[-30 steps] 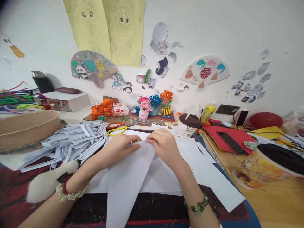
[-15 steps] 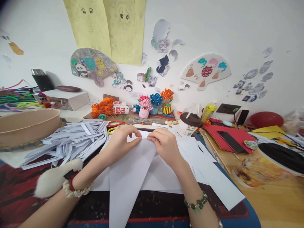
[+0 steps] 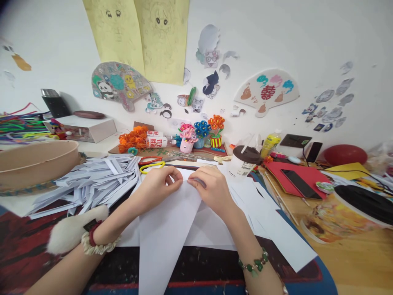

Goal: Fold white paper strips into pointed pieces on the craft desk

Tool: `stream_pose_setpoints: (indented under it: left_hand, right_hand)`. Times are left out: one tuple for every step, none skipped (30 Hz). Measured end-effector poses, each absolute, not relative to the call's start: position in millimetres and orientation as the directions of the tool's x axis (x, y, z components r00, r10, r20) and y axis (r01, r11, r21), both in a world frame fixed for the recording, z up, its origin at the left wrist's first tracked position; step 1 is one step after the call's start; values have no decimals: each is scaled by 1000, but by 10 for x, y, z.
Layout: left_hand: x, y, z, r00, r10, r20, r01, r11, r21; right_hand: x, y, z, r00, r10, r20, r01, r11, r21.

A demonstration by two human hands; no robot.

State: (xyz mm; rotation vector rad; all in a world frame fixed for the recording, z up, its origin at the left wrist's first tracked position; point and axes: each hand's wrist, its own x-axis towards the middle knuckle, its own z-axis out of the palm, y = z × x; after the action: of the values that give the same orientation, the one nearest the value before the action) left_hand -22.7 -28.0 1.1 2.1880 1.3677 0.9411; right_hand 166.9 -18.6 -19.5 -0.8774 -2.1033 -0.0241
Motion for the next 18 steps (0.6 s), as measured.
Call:
stream_pose_setpoints:
  left_hand:
    - [-225, -281, 10, 301, 893, 335, 631, -450, 632]
    - [-221, -283, 7, 305, 890, 337, 631, -455, 629]
    - [-218, -284, 5, 310, 888, 338, 631, -459, 626]
    - [-214, -285, 1, 314, 887, 338, 632, -461, 623]
    - [-211, -286, -4, 315, 887, 338, 634, -462, 620]
    - [-209, -285, -9, 317, 888, 334, 637, -460, 619]
    - [-207, -284, -15, 319, 889, 329, 639, -458, 619]
    - [-206, -281, -21, 322, 890, 323, 640, -456, 619]
    - [-205, -279, -26, 324, 891, 318, 641, -454, 619]
    - [-206, -276, -30, 323, 892, 316, 642, -452, 619]
    - [-206, -273, -33, 322, 893, 315, 643, -451, 619]
    - [-207, -271, -33, 320, 893, 317, 642, -451, 620]
    - [-208, -270, -32, 318, 892, 320, 641, -451, 621]
    - [-208, -270, -30, 317, 893, 321, 639, -451, 623]
    - [-209, -271, -27, 317, 893, 319, 637, -449, 626]
    - [-209, -272, -24, 316, 895, 314, 637, -446, 629]
    - [-209, -273, -22, 317, 897, 307, 637, -441, 632]
    - [-209, -275, -21, 317, 900, 300, 638, -437, 635]
  right_hand:
    - [1659, -185, -203, -419, 581, 698, 596, 755, -272]
    - [1647, -186, -212, -433, 583, 687, 598, 757, -265]
    - [1635, -188, -220, -447, 585, 677, 598, 758, -260]
    - [1622, -191, -228, -457, 589, 667, 599, 758, -259]
    - [1610, -195, -235, -460, 596, 658, 598, 756, -265]
    - [1600, -200, -241, -457, 605, 652, 598, 752, -278]
    - [1592, -204, -245, -447, 616, 648, 598, 745, -295]
    - [1587, -208, -248, -433, 628, 646, 600, 736, -313]
    - [1584, -211, -250, -421, 639, 644, 600, 729, -330]
    - [1583, -213, -250, -412, 647, 641, 598, 723, -346]
    - [1584, -215, -249, -403, 655, 640, 594, 719, -362]
    - [1585, -217, -247, -396, 661, 637, 586, 716, -379]
    - [1587, -219, -245, -389, 666, 636, 577, 715, -396]
    - [1588, -222, -242, -383, 670, 636, 567, 714, -411]
    - [1588, -224, -240, -379, 672, 636, 560, 714, -421]
    - [1587, -225, -240, -379, 671, 637, 553, 717, -425]
    - [1586, -226, -240, -381, 665, 642, 548, 722, -423]
    - [1585, -226, -242, -384, 657, 648, 542, 729, -418]
